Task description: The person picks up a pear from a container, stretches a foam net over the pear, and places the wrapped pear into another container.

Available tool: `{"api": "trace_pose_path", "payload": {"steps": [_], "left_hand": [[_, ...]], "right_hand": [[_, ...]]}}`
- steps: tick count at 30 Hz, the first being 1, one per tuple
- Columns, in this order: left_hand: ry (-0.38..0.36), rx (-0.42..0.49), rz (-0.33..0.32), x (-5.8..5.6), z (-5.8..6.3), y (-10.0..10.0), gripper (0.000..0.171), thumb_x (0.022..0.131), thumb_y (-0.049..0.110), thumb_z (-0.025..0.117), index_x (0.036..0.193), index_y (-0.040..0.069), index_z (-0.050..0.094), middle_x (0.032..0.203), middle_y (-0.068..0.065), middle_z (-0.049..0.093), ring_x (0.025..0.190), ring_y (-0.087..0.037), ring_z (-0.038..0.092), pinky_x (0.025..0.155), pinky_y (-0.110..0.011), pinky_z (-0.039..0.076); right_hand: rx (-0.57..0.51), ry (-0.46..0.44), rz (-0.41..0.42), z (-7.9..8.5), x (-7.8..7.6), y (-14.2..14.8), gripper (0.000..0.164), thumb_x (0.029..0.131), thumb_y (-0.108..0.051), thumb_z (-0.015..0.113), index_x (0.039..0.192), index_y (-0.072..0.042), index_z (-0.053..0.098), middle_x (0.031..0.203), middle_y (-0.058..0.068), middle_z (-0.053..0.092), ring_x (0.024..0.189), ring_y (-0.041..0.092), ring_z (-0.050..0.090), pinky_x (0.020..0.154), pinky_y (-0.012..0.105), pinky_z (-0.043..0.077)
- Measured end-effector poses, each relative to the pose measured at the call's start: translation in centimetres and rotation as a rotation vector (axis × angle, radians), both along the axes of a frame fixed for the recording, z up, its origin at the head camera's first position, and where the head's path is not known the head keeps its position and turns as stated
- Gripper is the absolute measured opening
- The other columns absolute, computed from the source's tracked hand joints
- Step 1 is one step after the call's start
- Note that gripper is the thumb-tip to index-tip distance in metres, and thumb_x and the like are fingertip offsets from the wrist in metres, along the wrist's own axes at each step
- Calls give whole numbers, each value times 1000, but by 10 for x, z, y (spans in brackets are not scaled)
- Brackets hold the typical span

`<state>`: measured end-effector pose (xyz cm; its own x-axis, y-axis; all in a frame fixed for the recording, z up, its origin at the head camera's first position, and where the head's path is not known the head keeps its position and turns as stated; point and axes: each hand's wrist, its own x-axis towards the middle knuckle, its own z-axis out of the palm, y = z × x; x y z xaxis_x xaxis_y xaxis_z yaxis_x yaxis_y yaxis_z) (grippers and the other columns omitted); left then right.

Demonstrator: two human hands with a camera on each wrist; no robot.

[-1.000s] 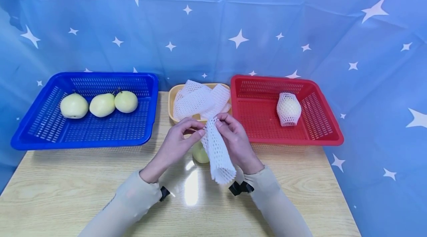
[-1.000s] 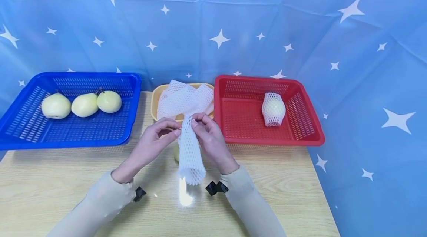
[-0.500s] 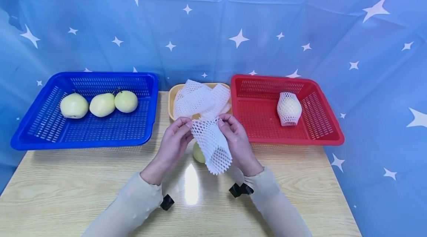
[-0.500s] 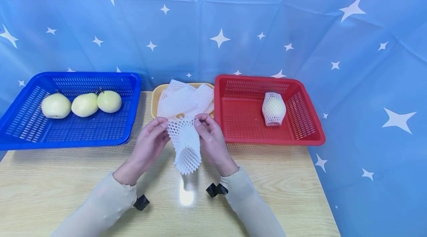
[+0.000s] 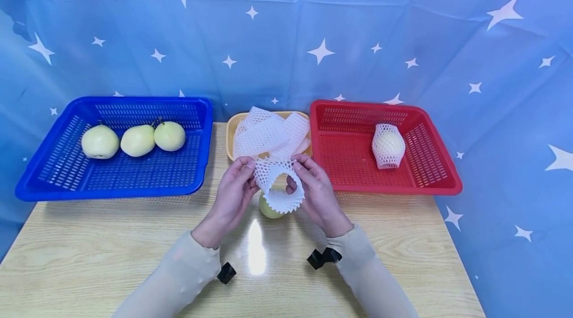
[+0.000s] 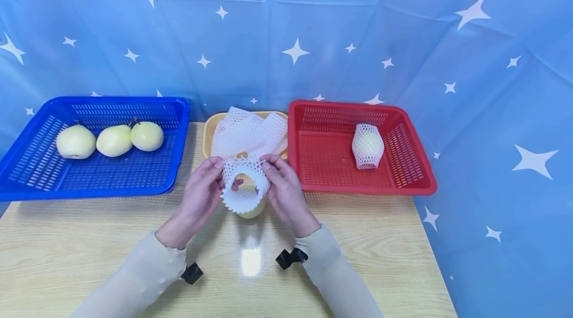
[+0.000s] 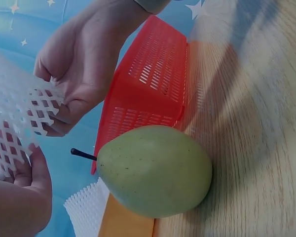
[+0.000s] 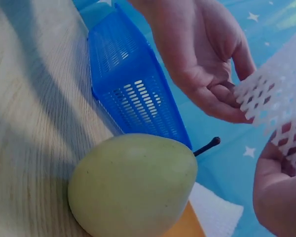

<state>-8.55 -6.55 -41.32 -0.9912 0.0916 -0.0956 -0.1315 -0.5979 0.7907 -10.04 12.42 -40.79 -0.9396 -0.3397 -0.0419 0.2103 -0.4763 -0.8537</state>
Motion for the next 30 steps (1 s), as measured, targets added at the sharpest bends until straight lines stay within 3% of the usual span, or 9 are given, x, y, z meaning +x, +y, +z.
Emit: {"api": "trace_pose_path", "payload": {"steps": [3, 6, 8, 11, 14, 18, 22, 26, 30], "left_hand": [[9, -27, 11, -1, -2, 1, 9, 111, 9, 42, 107, 7, 50, 94, -1, 62, 80, -9, 61, 73, -21, 51], [42, -94, 20, -2, -2, 1, 8, 111, 11, 43, 107, 8, 50, 90, 2, 64, 81, -8, 60, 73, -22, 51], [75, -161, 23, -2, -2, 0, 7, 111, 12, 44, 108, 8, 49, 86, 5, 66, 81, -8, 61, 74, -22, 50], [102, -231, 24, -1, -1, -1, 7, 111, 12, 43, 109, 7, 48, 82, 6, 68, 79, -8, 61, 73, -23, 50], [85, -214, 1, -1, -1, -3, 7, 110, 10, 44, 110, 6, 49, 85, 4, 67, 78, -9, 62, 71, -23, 51], [49, -145, -94, 2, 0, -8, 12, 104, 7, 48, 115, 3, 50, 93, 1, 65, 82, -9, 62, 74, -23, 50], [35, -171, -173, 5, 0, -12, 23, 101, 3, 54, 123, 2, 48, 99, 2, 68, 87, -10, 63, 77, -23, 52], [31, -264, -149, 9, -3, -12, 30, 102, 1, 58, 129, 0, 45, 108, -2, 68, 88, -11, 66, 75, -23, 56], [60, -381, -64, 14, -6, -7, 34, 102, -1, 59, 132, -1, 45, 117, -10, 65, 83, -11, 67, 70, -23, 57]], "right_hand": [[-16, -53, 47, -1, 0, 2, 19, 112, -17, 43, 119, -10, 59, 105, 3, 58, 83, 12, 54, 70, 24, 48], [51, -95, 107, -2, 0, 3, 27, 112, -23, 44, 123, -9, 64, 116, 3, 65, 97, 12, 61, 79, 25, 54], [122, -102, 159, -3, -1, 3, 27, 112, -23, 45, 122, -7, 65, 115, 4, 67, 100, 13, 63, 81, 26, 54], [203, -95, 196, -4, -1, 3, 20, 111, -17, 48, 113, -6, 65, 104, 3, 69, 93, 12, 65, 78, 26, 55], [232, -72, 158, -5, 0, 2, 13, 108, -12, 49, 107, -6, 61, 95, 1, 65, 83, 12, 62, 72, 25, 53], [267, -34, 45, -5, 1, 0, 7, 108, -11, 51, 108, -6, 56, 91, 3, 60, 75, 13, 55, 66, 24, 50], [317, -21, -20, -5, 3, -2, 8, 107, -11, 53, 109, -3, 55, 86, 4, 57, 67, 13, 51, 60, 22, 46], [415, 27, -70, -7, 5, -3, 10, 107, -10, 55, 110, -1, 57, 85, 4, 57, 68, 14, 52, 59, 23, 47], [566, 119, -149, -14, 7, -5, 12, 104, -8, 60, 111, 2, 61, 92, 6, 62, 82, 16, 57, 67, 23, 50]]}}
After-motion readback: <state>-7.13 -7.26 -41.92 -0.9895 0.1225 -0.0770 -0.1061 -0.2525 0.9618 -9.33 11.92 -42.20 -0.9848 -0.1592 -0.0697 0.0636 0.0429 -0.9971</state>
